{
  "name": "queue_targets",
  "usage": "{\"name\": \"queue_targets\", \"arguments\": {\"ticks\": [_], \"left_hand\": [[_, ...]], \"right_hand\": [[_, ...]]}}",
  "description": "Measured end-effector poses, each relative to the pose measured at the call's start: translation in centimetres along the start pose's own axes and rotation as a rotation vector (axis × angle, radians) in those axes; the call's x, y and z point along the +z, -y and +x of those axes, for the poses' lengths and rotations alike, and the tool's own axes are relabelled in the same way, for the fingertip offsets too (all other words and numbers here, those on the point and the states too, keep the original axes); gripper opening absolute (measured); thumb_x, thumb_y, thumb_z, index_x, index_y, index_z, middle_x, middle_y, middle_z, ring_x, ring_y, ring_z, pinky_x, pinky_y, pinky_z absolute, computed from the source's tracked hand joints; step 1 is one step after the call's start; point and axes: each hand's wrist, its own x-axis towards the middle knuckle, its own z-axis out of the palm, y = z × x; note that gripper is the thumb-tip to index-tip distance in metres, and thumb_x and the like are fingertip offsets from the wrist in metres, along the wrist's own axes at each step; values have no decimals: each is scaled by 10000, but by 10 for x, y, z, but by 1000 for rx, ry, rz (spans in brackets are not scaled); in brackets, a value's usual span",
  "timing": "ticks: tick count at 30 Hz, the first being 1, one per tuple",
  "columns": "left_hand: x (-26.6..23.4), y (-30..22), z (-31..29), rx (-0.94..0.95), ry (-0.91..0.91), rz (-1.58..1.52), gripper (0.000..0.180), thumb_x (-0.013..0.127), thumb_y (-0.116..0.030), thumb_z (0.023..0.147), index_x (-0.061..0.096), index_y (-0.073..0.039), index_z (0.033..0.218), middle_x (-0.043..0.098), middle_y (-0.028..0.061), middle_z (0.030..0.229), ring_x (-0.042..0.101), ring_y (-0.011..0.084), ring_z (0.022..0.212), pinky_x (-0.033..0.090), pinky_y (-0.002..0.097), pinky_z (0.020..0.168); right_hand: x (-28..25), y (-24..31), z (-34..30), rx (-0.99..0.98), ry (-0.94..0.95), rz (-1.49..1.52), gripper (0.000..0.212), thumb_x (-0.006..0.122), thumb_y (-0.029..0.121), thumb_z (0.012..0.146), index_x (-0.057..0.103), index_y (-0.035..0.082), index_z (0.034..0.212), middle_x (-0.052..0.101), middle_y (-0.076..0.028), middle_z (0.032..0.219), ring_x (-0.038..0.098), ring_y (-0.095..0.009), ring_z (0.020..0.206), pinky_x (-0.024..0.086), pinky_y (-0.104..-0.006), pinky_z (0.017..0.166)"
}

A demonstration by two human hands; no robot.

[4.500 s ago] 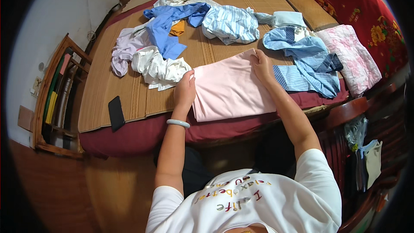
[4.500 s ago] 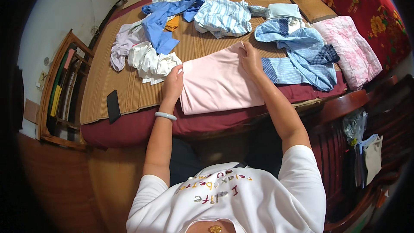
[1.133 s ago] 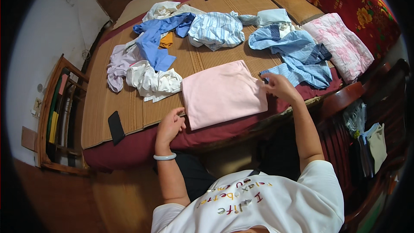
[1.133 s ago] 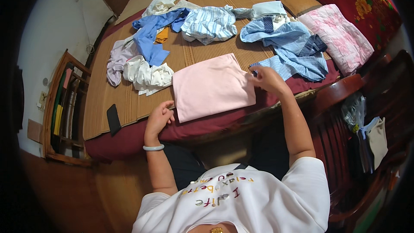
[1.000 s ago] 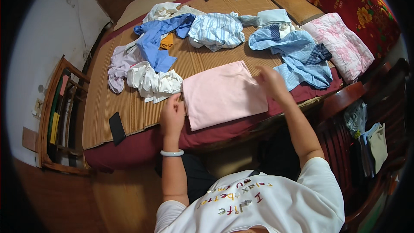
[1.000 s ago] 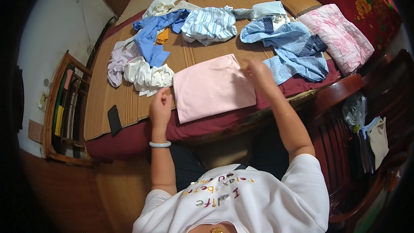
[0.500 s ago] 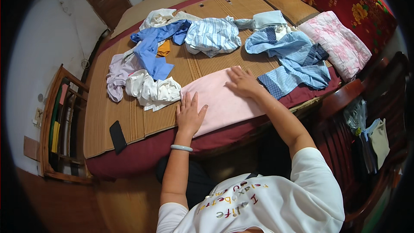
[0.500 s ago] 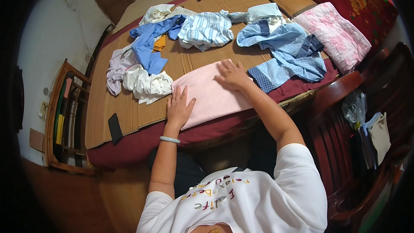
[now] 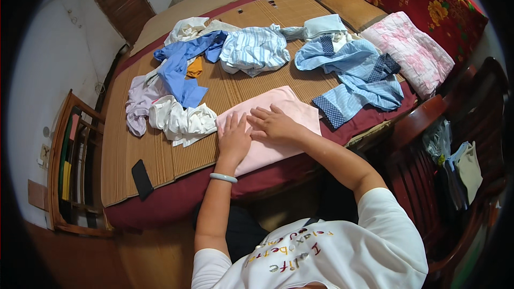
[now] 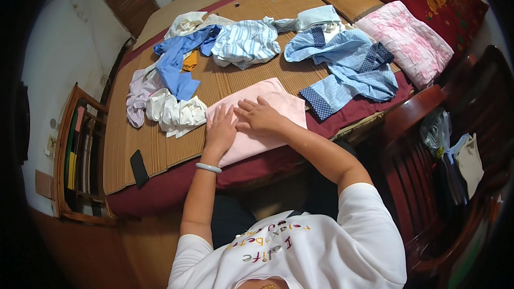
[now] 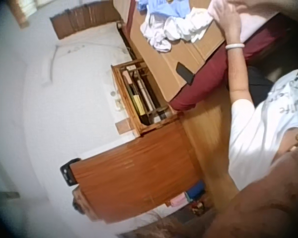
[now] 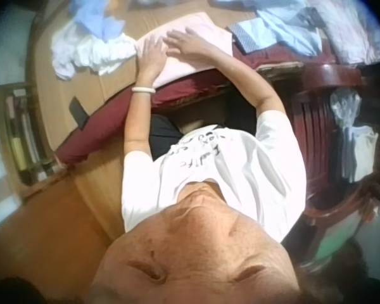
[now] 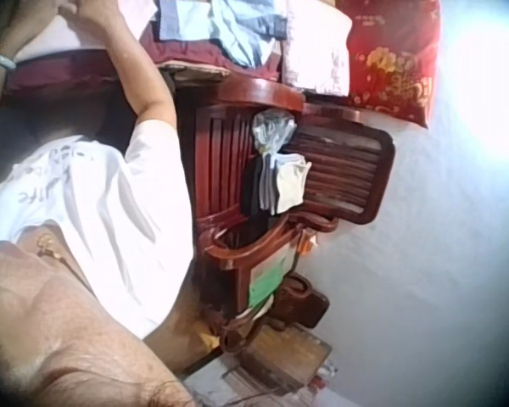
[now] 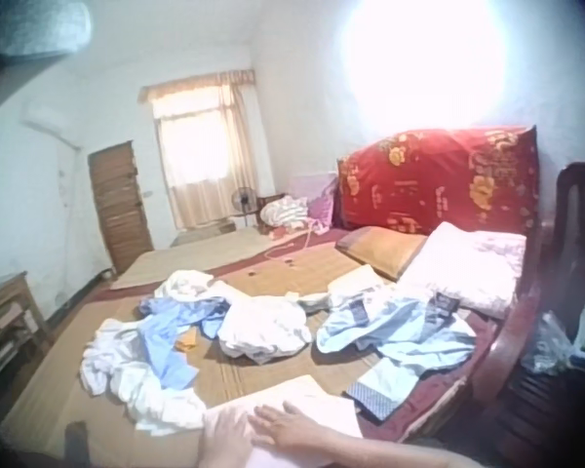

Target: Folding various items of clothing on a bed.

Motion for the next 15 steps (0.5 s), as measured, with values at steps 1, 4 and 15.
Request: {"name": "queue_targets", "arguments": {"ticks": [1,4,15], "left_hand": [[2,6,4,17,-39,-31,614,493,-443,955,396,-125,1472,300,159,1559,234,320,1457,143,515,1175],[0,14,10,6,-51,-95,632,475,-461,961,373,-121,1484,278,157,1570,233,297,1461,149,476,1182],[-9,9,4,-68,7,-46,604,443,-420,981,350,-117,1495,258,154,1579,216,312,1466,145,528,1172]], "right_hand": [[-1,-6,2,26,10,-31,614,464,477,971,446,72,1432,404,-177,1493,339,-318,1409,216,-526,1144],[-12,-40,7,197,52,-74,667,388,545,967,419,93,1456,352,-175,1528,269,-292,1450,131,-534,1170],[-27,-59,-4,482,-38,-151,684,463,530,941,406,71,1446,344,-179,1522,290,-314,1434,171,-608,1139]]}}
